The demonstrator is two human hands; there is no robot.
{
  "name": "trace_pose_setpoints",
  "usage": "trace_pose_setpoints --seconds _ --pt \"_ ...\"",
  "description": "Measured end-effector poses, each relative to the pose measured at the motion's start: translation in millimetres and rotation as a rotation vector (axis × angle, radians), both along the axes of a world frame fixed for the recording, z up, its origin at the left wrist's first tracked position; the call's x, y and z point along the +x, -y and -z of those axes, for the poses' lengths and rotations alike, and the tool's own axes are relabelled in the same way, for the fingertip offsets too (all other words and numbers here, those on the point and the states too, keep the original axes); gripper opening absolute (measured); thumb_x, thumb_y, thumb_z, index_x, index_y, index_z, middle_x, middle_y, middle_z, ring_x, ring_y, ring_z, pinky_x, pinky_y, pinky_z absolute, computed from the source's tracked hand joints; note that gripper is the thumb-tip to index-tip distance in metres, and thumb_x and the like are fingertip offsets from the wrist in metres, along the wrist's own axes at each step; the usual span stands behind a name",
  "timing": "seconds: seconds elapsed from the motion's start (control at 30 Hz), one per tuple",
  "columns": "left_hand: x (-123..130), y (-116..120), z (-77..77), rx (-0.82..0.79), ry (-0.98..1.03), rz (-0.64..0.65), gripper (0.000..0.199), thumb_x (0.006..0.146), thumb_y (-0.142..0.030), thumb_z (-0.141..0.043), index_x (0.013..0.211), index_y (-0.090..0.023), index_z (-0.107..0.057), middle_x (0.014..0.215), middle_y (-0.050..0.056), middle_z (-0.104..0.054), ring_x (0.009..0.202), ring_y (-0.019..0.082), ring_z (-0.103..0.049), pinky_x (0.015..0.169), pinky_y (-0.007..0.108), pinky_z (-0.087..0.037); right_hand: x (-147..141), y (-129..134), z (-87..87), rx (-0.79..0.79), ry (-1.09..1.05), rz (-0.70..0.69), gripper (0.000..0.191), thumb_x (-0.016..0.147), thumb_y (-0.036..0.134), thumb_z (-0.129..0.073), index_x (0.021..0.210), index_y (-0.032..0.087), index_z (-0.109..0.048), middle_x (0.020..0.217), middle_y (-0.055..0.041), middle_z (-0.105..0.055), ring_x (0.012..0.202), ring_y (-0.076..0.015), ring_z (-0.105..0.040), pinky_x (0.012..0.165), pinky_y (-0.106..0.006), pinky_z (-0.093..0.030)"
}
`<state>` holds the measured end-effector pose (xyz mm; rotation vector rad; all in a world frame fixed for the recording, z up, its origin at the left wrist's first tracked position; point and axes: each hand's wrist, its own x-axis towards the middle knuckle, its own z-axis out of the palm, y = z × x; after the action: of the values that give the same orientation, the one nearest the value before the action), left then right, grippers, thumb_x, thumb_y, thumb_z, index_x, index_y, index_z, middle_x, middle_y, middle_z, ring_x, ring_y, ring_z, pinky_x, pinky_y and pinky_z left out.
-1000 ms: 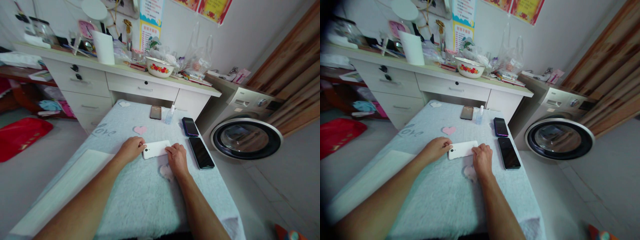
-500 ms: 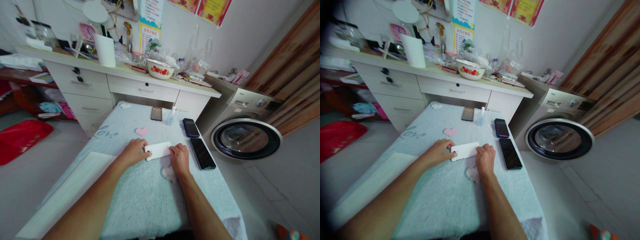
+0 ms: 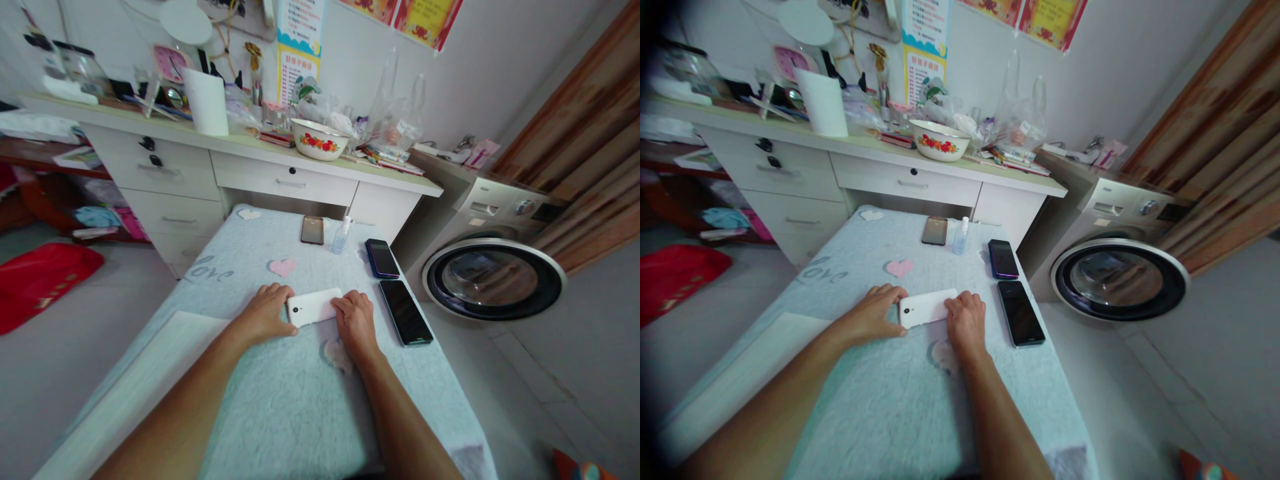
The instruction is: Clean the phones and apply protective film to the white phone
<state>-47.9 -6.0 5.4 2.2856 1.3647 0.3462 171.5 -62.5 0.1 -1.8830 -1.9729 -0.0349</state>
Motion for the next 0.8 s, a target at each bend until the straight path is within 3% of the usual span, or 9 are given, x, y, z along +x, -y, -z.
trace_pose_setpoints --seconds 0.3,0.53,0.8 --pt "2 3 -8.2 -0.025 0.002 -0.009 0.051 0.053 -0.035 -0.075 0.099 -0.022 -0.056 0.103 0.006 -0.055 0.101 0.027 -0.048 0.085 0.032 -0.039 10 -21 -15.9 -0.061 0.129 -0.057 0.022 0.092 0.023 -0.051 0.089 0.025 -0.073 0.087 -0.0061 -0.058 0.086 -0.0191 -0.045 0.075 -0.030 -0.029" --pt "1 2 -6.2 -0.028 0.021 -0.022 0.054 0.052 -0.033 -0.076 0.100 -0.022 -0.056 0.103 0.005 -0.056 0.101 0.026 -0.048 0.084 0.031 -0.040 7 -26 -8.1 -0.017 0.121 0.010 0.024 0.092 0.017 -0.048 0.097 0.022 -0.070 0.089 -0.0074 -0.058 0.087 -0.0202 -0.045 0.076 -0.030 -0.029" --pt "2 3 -10.9 -0.046 0.042 -0.018 0.050 0.053 -0.034 -0.076 0.098 -0.022 -0.057 0.102 0.005 -0.057 0.101 0.026 -0.050 0.085 0.033 -0.040 -4 -20 -6.1 -0.044 0.109 -0.123 0.023 0.090 0.015 -0.048 0.095 0.023 -0.070 0.091 -0.0066 -0.057 0.088 -0.0205 -0.043 0.075 -0.031 -0.028"
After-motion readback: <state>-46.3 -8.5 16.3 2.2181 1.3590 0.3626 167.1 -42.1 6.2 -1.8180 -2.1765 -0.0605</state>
